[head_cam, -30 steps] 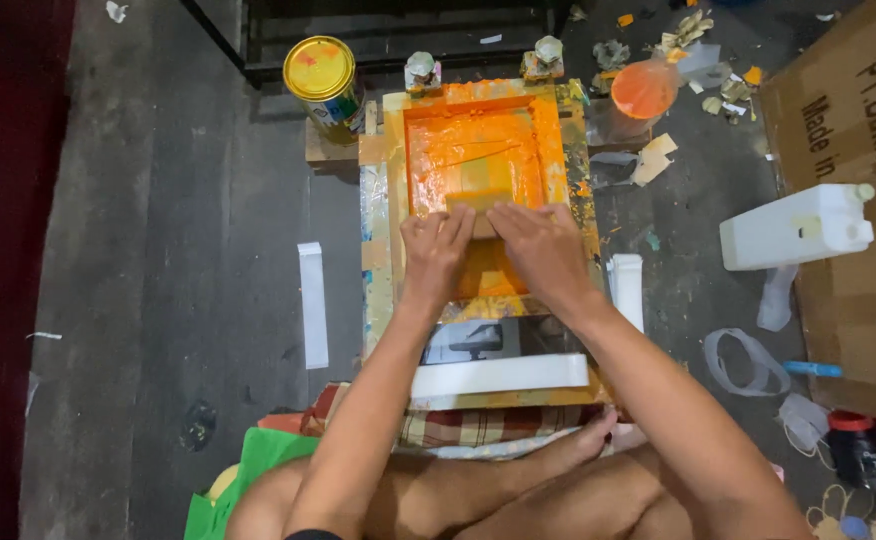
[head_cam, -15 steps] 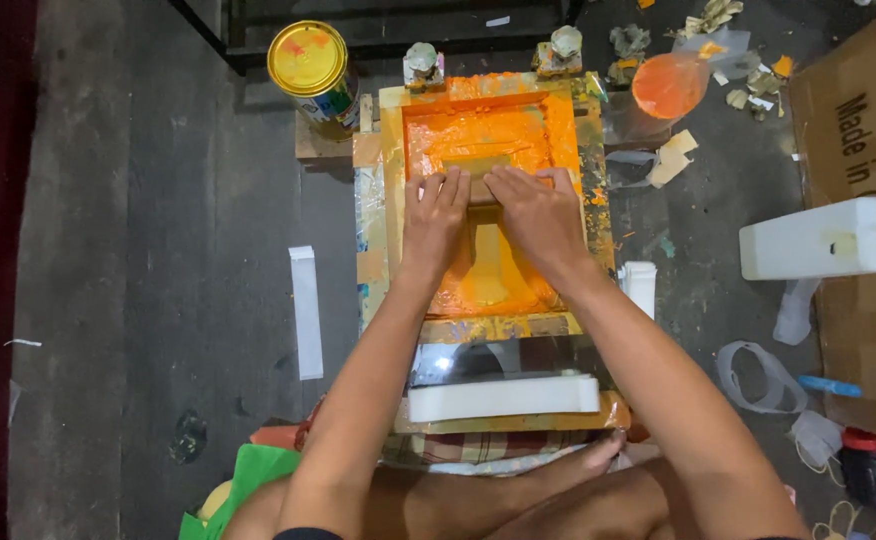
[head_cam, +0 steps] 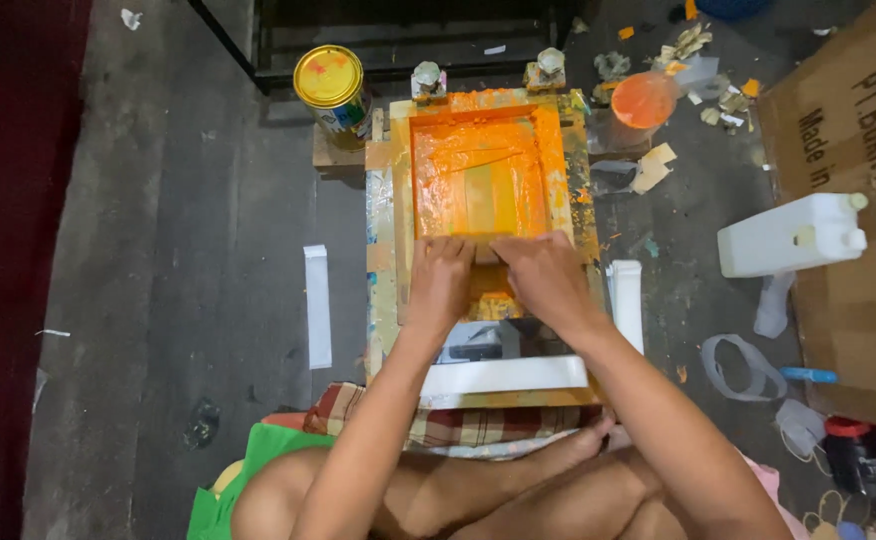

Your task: The person prepares a screen for printing by spreading ink across the screen printing frame with a squeegee, holding the frame steady with one hand while applying the ink with the other.

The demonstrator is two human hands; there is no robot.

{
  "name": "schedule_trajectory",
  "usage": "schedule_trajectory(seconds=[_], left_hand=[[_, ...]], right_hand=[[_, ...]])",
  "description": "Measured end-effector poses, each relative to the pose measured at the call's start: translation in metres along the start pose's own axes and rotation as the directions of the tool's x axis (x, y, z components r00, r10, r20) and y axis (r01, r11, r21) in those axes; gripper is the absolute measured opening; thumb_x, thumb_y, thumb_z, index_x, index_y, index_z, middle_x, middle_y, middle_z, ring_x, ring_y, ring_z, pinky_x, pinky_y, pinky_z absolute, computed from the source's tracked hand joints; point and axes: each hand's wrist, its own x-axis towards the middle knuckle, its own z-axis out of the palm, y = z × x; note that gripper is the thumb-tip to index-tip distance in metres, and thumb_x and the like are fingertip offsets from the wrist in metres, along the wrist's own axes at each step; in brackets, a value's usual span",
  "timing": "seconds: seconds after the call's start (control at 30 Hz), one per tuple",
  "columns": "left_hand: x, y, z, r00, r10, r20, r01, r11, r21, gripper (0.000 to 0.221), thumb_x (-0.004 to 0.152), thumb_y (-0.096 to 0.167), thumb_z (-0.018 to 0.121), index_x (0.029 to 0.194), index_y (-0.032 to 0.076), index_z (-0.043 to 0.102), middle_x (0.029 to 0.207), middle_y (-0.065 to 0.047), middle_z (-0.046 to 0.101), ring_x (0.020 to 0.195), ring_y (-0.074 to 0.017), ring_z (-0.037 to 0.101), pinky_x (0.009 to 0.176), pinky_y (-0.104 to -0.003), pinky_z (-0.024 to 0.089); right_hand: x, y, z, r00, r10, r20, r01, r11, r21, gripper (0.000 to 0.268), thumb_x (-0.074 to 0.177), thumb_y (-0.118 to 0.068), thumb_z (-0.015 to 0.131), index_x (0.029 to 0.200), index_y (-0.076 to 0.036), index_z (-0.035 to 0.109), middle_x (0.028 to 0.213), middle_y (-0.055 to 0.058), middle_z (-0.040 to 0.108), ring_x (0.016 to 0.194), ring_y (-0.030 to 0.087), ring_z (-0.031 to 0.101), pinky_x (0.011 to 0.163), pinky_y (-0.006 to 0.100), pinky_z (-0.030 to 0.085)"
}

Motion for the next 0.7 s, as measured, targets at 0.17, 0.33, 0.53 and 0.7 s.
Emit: schedule_trajectory(seconds=[0.17,0.33,0.53,0.7], left_hand=[[-0.024,0.010,-0.002,0.999,0.017,0.037,-0.017,1.000,0.012,0.011,0.081,0.004,0.069,0.082,0.015,0.069,0.074,0.000,0.064,0.077,-0.0210,0.064,0.081,-0.037,0.042],[-0.041,0.015,-0.009,0.994,0.070,0.086,-0.071,0.997,0.005,0.011,0.079,0.006,0.073,0.078,0.017,0.072,0.068,0.001,0.065,0.067,-0.0215,0.064,0.074,-0.039,0.042],[-0.055,0.020,-0.003,0.987,0.082,0.138,-0.097,0.990,0.106,0.014,0.081,0.011,0.062,0.084,0.022,0.071,0.073,0.002,0.070,0.070,-0.0222,0.069,0.071,-0.040,0.043],[-0.065,0.036,-0.020,0.990,0.116,-0.081,-0.110,0.991,0.074,0.015,0.084,0.004,0.065,0.094,0.009,0.075,0.084,-0.006,0.071,0.077,-0.0263,0.071,0.067,-0.038,0.046]], right_hand=[[-0.028,-0.011,-0.001,0.998,0.033,0.045,-0.031,0.999,-0.032,0.021,0.084,-0.004,0.070,0.098,-0.019,0.069,0.072,-0.002,0.069,0.078,0.019,0.071,0.090,0.033,0.042],[-0.048,-0.023,-0.006,0.992,0.069,0.109,-0.063,0.997,-0.053,0.012,0.081,-0.008,0.074,0.087,-0.017,0.071,0.066,0.000,0.069,0.071,0.022,0.072,0.087,0.034,0.044],[-0.059,-0.028,0.003,0.996,0.055,0.067,-0.050,0.996,-0.071,0.020,0.079,-0.010,0.075,0.095,-0.021,0.070,0.073,0.000,0.070,0.074,0.021,0.072,0.085,0.034,0.043],[-0.070,-0.040,0.011,0.997,0.063,-0.046,-0.068,0.991,-0.118,0.016,0.079,-0.014,0.074,0.092,-0.021,0.069,0.079,-0.001,0.072,0.078,0.019,0.073,0.089,0.035,0.044]])
